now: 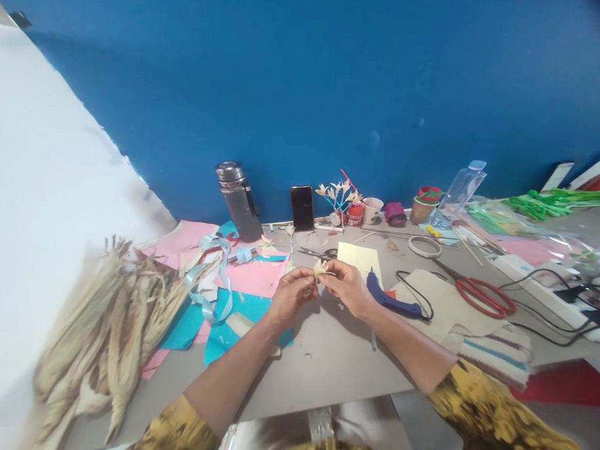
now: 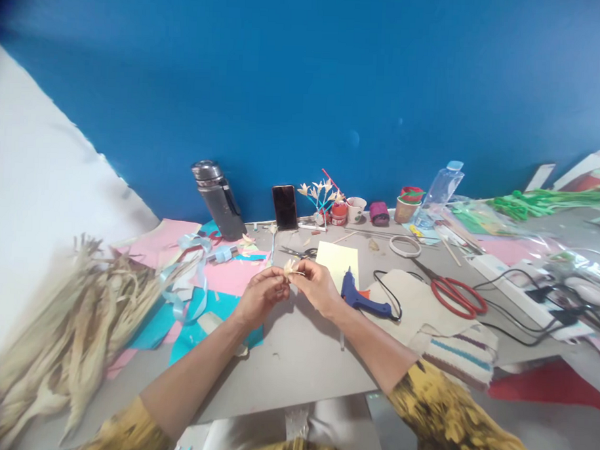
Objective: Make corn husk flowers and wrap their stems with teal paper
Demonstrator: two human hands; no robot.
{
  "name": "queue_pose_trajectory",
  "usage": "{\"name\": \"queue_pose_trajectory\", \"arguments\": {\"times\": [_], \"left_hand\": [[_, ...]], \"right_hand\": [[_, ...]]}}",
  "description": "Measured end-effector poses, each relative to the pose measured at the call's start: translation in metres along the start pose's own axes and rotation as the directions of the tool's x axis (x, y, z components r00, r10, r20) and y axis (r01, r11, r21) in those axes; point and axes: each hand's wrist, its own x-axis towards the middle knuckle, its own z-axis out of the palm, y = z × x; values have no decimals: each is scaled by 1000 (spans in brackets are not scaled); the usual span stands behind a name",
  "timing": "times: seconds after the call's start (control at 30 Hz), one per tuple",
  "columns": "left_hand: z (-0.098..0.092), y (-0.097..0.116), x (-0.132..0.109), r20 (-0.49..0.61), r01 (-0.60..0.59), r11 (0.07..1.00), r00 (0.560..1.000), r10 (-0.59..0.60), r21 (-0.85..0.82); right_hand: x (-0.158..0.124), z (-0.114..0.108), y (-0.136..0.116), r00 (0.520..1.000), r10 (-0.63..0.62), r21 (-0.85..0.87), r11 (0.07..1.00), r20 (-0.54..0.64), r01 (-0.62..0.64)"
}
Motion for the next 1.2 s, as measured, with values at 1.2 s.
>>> {"name": "queue_pose_trajectory", "arguments": {"times": [1.2], "left_hand": [[-5,-12,2,18,-244,951,969,245,191]], "right_hand": [[-7,2,1,965,-259,-309,921,-37,235]]}}
